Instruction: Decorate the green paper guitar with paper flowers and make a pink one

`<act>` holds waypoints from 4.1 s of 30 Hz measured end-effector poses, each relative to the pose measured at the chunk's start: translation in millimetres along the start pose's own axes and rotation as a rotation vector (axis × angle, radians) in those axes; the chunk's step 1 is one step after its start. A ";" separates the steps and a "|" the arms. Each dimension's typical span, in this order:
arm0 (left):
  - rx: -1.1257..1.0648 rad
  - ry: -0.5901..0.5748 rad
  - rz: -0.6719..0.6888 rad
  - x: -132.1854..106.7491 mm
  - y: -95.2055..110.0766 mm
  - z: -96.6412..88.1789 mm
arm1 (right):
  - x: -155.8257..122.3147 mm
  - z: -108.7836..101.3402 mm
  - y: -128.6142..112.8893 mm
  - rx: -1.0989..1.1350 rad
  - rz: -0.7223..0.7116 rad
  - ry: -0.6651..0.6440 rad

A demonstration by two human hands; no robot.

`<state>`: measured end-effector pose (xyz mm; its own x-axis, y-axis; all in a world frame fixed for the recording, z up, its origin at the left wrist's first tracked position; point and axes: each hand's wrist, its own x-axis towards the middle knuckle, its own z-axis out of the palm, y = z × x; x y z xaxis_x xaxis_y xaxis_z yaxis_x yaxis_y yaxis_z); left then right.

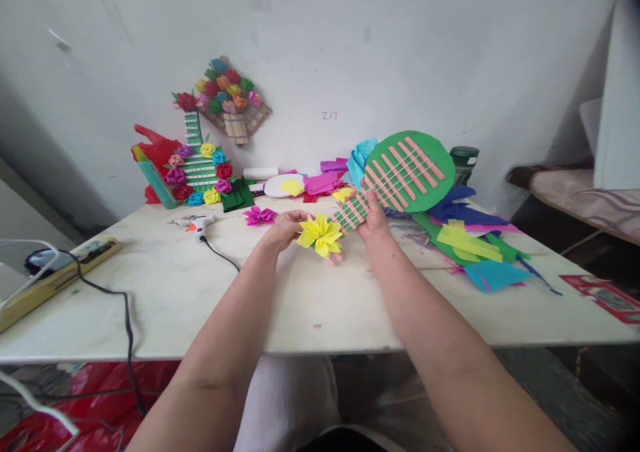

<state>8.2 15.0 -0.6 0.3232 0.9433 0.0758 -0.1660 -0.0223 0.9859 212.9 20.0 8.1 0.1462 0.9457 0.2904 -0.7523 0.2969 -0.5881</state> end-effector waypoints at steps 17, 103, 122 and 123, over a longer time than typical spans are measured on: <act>-0.017 -0.072 -0.005 -6.5 1.6 12.2 | 3.1 0.4 2.3 -0.038 -0.035 0.086; 1.365 0.333 0.988 -12.6 4.6 29.8 | 14.4 0.6 3.0 -0.008 -0.110 0.482; 1.070 0.443 0.836 -1.2 -2.0 21.7 | 17.1 -2.2 7.0 -0.023 -0.115 0.448; 1.068 0.431 0.823 -1.1 -2.3 21.4 | 17.3 -2.4 7.3 -0.026 -0.112 0.447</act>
<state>28.2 7.0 0.3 0.1434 0.5594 0.8164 0.6719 -0.6607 0.3347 211.5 38.9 7.0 0.4931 0.8700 0.0023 -0.7006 0.3987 -0.5917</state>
